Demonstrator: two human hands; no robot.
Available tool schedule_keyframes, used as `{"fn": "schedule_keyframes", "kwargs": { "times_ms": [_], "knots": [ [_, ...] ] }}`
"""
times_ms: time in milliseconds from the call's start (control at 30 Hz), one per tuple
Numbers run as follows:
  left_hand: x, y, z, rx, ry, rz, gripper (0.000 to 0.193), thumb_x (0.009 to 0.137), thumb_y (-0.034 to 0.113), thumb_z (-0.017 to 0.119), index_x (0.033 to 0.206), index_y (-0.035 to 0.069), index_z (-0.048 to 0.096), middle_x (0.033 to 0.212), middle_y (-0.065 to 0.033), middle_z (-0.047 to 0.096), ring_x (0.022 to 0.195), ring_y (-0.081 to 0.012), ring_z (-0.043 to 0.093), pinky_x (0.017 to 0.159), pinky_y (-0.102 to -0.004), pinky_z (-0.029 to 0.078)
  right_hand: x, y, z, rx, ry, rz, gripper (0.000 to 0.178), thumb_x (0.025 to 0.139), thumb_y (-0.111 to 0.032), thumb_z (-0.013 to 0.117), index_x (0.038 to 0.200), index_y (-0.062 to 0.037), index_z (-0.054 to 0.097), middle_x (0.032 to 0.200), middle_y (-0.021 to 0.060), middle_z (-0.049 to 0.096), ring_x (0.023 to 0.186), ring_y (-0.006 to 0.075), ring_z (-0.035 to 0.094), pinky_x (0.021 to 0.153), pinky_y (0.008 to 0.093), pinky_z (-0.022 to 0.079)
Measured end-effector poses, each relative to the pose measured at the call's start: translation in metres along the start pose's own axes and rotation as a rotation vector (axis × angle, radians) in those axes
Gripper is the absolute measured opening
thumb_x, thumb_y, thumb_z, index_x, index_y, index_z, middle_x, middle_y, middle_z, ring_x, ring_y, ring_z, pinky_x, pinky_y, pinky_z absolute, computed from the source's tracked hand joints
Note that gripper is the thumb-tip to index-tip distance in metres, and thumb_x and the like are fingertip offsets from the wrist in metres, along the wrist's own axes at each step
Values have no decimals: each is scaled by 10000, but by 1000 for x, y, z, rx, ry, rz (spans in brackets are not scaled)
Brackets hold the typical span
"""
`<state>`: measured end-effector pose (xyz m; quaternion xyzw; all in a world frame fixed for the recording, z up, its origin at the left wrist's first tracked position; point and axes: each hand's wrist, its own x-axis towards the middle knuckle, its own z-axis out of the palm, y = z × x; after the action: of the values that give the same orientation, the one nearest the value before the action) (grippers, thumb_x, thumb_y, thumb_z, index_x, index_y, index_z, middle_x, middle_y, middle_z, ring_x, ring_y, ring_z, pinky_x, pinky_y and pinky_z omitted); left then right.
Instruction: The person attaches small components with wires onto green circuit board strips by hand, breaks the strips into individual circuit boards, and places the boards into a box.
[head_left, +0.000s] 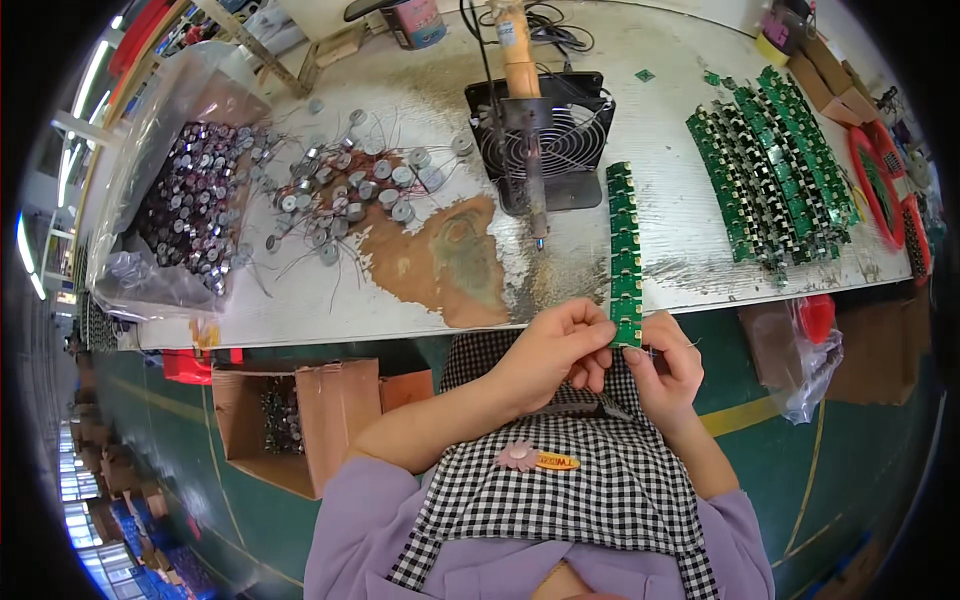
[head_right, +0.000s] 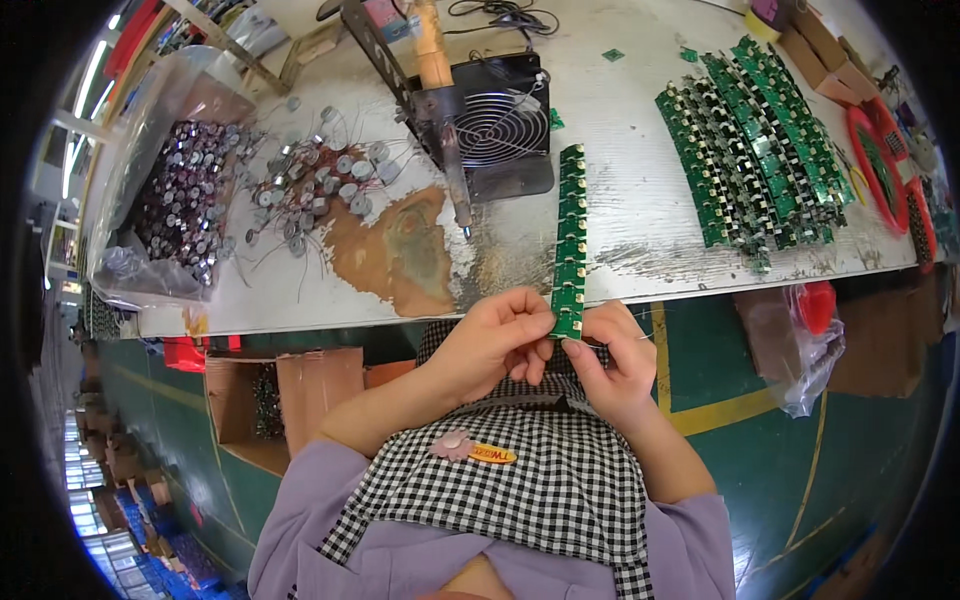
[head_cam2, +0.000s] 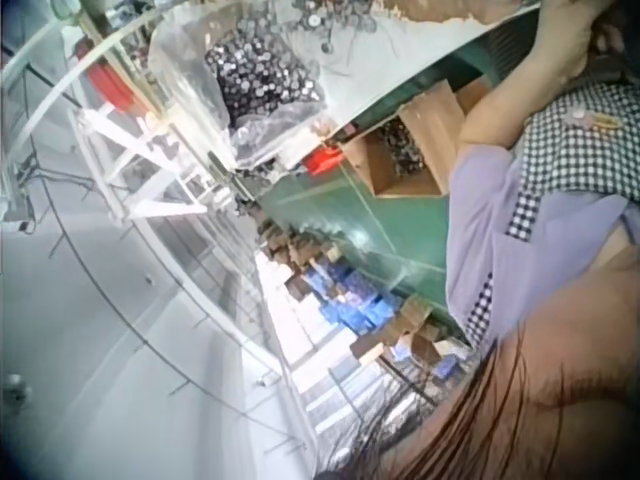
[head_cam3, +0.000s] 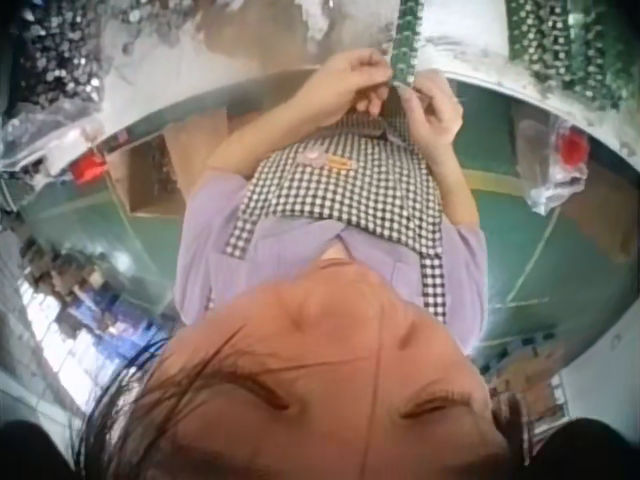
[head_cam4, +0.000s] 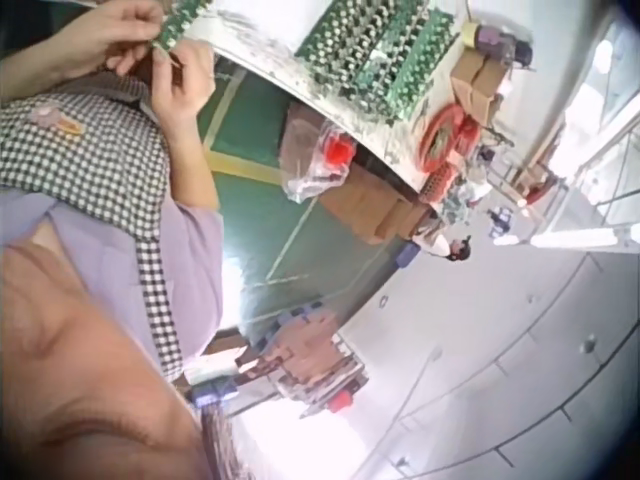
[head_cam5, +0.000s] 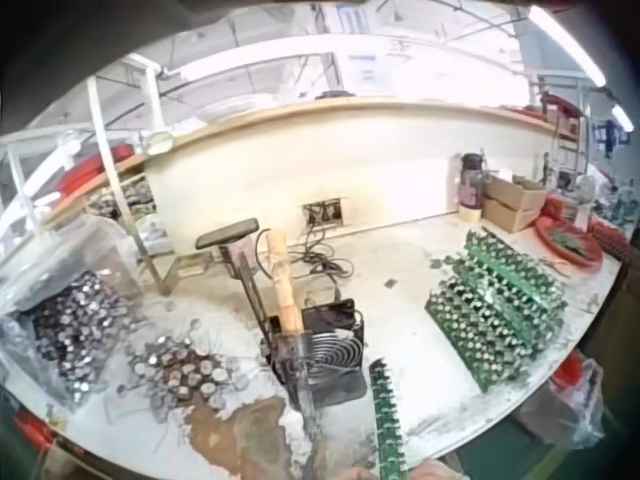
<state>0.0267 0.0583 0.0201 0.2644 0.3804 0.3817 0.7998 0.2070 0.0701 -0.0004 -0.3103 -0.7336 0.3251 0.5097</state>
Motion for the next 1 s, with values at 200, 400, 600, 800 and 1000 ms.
{"fn": "schedule_keyframes", "kwargs": {
  "times_ms": [200, 400, 600, 800, 1000],
  "knots": [
    [-5, -1, 1, -73, 94, 114, 160, 923, 156, 583, 978, 26, 510, 750, -60, 615, 556, -104, 591, 451, -172, 406, 3, -6, 9, -130, -47, 14, 217, 741, 76, 672, 933, 14, 594, 851, 128, 620, 680, 219, 593, 600, 280, 483],
    [-13, 5, -7, -21, 135, 76, 157, 910, 147, 594, 1003, 33, 539, 697, -42, 612, 495, -95, 568, 417, -170, 375, 4, -2, 1, 18, -99, -3, 94, 880, -69, 530, 900, -11, 458, 1115, 199, 476, 833, 228, 518, 774, 328, 446],
    [-29, 34, -16, 350, 113, 92, 182, 902, 160, 603, 1006, 12, 583, 739, -37, 629, 567, -101, 606, 480, -195, 443, 23, -8, 4, 405, -130, 285, 86, 928, -56, 512, 863, 0, 508, 971, 145, 600, 837, 159, 541, 772, 271, 430],
    [-25, 153, -89, 1604, 860, 1019, 91, 781, 159, 652, 793, 72, 675, 718, -112, 598, 695, -287, 614, 606, -386, 489, 31, 6, -15, 665, 3, 409, 91, 916, -74, 557, 870, -2, 527, 941, 159, 634, 845, 168, 574, 802, 301, 453],
    [41, 200, -113, 2182, 666, 271, 141, 727, 126, 627, 835, 81, 704, 829, -142, 665, 800, -332, 650, 667, -433, 520, 54, 13, -3, 380, -22, 308, 95, 908, -53, 565, 841, 12, 549, 971, 132, 637, 829, 148, 551, 751, 262, 428]
  ]
}}
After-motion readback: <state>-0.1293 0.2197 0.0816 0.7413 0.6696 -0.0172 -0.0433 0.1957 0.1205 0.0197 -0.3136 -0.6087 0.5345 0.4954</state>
